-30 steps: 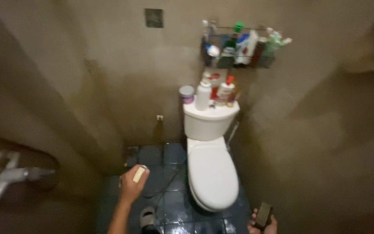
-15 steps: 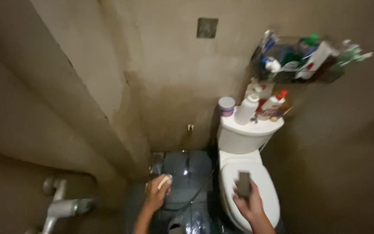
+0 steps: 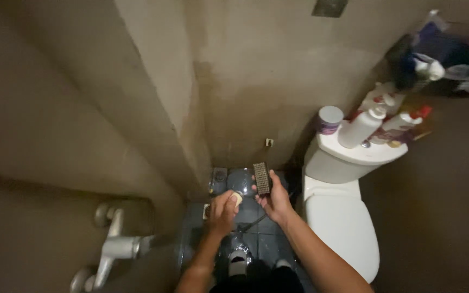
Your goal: The person scrubs the inside of a toilet bowl with a toilet brush, then uses a handheld bidet sprayer to rinse the bowl and the brush. The person closes the toilet lid and continues rinsing the brush and the floor area around the toilet.
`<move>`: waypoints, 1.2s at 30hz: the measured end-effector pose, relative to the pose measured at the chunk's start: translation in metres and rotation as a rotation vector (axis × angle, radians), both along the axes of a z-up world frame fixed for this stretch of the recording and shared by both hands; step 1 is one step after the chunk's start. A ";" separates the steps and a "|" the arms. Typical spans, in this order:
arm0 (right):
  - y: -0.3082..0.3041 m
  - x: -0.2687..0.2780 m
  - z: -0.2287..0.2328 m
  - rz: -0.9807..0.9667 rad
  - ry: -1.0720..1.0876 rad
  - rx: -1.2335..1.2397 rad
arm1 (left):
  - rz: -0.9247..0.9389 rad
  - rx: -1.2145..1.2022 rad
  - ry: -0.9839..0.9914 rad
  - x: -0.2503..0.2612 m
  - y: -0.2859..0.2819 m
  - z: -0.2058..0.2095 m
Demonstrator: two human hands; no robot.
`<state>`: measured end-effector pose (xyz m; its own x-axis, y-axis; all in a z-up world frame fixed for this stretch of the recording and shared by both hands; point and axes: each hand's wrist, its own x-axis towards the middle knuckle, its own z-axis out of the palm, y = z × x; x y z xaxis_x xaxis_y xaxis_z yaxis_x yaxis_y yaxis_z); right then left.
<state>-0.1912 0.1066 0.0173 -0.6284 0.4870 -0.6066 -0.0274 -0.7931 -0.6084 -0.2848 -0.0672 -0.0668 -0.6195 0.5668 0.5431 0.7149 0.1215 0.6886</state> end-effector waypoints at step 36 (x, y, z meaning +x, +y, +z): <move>0.028 0.074 0.098 0.464 0.180 1.330 | -0.031 1.035 -1.332 0.028 0.073 0.216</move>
<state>-0.1176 0.1347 0.1150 -0.9049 0.3533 0.2373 -0.0829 0.4006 -0.9125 -0.2573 0.0062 0.1487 -0.9173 0.3520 -0.1862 -0.3944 -0.7376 0.5481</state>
